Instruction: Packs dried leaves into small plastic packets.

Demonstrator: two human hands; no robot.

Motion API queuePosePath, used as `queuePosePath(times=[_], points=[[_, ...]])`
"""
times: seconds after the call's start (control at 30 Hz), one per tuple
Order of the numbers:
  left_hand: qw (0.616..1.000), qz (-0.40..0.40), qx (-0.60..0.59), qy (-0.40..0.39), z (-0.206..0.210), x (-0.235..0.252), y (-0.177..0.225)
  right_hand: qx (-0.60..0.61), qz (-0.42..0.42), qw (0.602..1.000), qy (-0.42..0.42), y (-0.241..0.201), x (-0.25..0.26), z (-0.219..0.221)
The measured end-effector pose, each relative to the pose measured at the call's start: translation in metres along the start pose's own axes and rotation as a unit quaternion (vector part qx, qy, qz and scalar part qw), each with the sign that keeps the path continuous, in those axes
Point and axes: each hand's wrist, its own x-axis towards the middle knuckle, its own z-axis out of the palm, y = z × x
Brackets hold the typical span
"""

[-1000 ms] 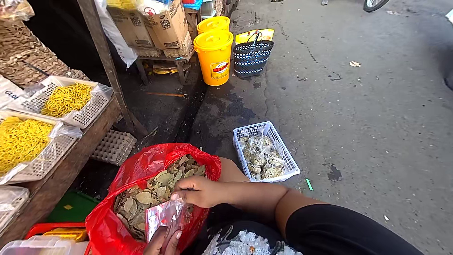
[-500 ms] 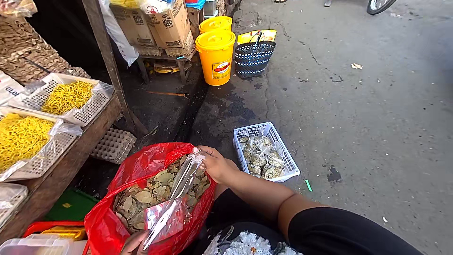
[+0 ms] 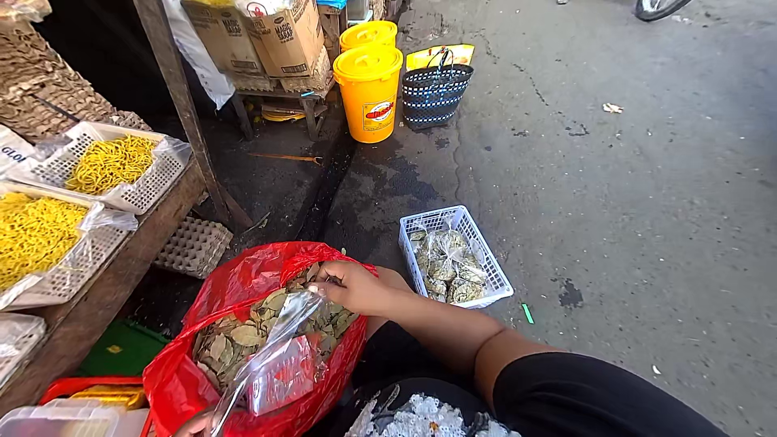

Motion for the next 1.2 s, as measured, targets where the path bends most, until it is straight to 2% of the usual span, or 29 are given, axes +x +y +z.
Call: queuePosePath(times=[0.1, 0.17, 0.2, 0.23, 0.3, 0.4, 0.5, 0.6, 0.7, 0.8, 0.9, 1.0, 1.1, 1.2], points=[[0.996, 0.000, 0.087, 0.013, 0.000, -0.001, -0.001, -0.169, -0.052, 0.980, 0.093, 0.012, 0.000, 0.011], [0.989, -0.001, 0.147, 0.002, 0.001, -0.004, -0.002, -0.180, -0.108, 0.966, 0.149, 0.019, 0.000, 0.019], [0.985, -0.005, 0.172, -0.010, 0.003, -0.005, -0.001, -0.165, -0.137, 0.965, 0.148, 0.019, -0.002, 0.022], [0.980, -0.010, 0.197, -0.027, 0.005, -0.006, 0.000, -0.140, -0.164, 0.969, 0.117, 0.016, -0.004, 0.026], [0.966, -0.016, 0.247, -0.076, 0.014, -0.008, 0.003, -0.104, -0.207, 0.973, -0.015, 0.009, -0.012, 0.036], [0.948, -0.004, 0.282, -0.145, 0.036, -0.009, 0.010, -0.133, -0.235, 0.946, -0.182, 0.004, -0.021, 0.064], [0.944, 0.006, 0.282, -0.171, 0.050, -0.009, 0.015, -0.136, -0.217, 0.935, -0.245, 0.003, -0.023, 0.079], [0.971, -0.027, 0.189, -0.144, 0.050, -0.009, 0.013, -0.096, -0.219, 0.949, -0.207, 0.001, -0.022, 0.074], [0.979, -0.064, 0.110, -0.162, 0.049, -0.013, 0.007, 0.017, -0.213, 0.964, -0.157, -0.009, -0.025, 0.062], [0.973, -0.051, 0.157, -0.160, 0.054, -0.016, 0.007, 0.107, -0.220, 0.960, -0.136, -0.020, -0.026, 0.054], [0.967, -0.020, 0.202, -0.156, 0.054, -0.013, 0.004, 0.139, -0.226, 0.960, -0.085, -0.022, -0.026, 0.047], [0.967, -0.031, 0.177, -0.182, 0.045, -0.013, 0.001, 0.150, -0.208, 0.966, -0.032, -0.022, -0.024, 0.042], [0.966, -0.043, 0.130, -0.221, 0.045, -0.015, 0.003, 0.118, -0.207, 0.970, -0.047, -0.020, -0.026, 0.049], [0.973, -0.023, 0.157, -0.170, 0.057, -0.015, 0.009, 0.098, -0.219, 0.965, -0.102, -0.021, -0.033, 0.060]])
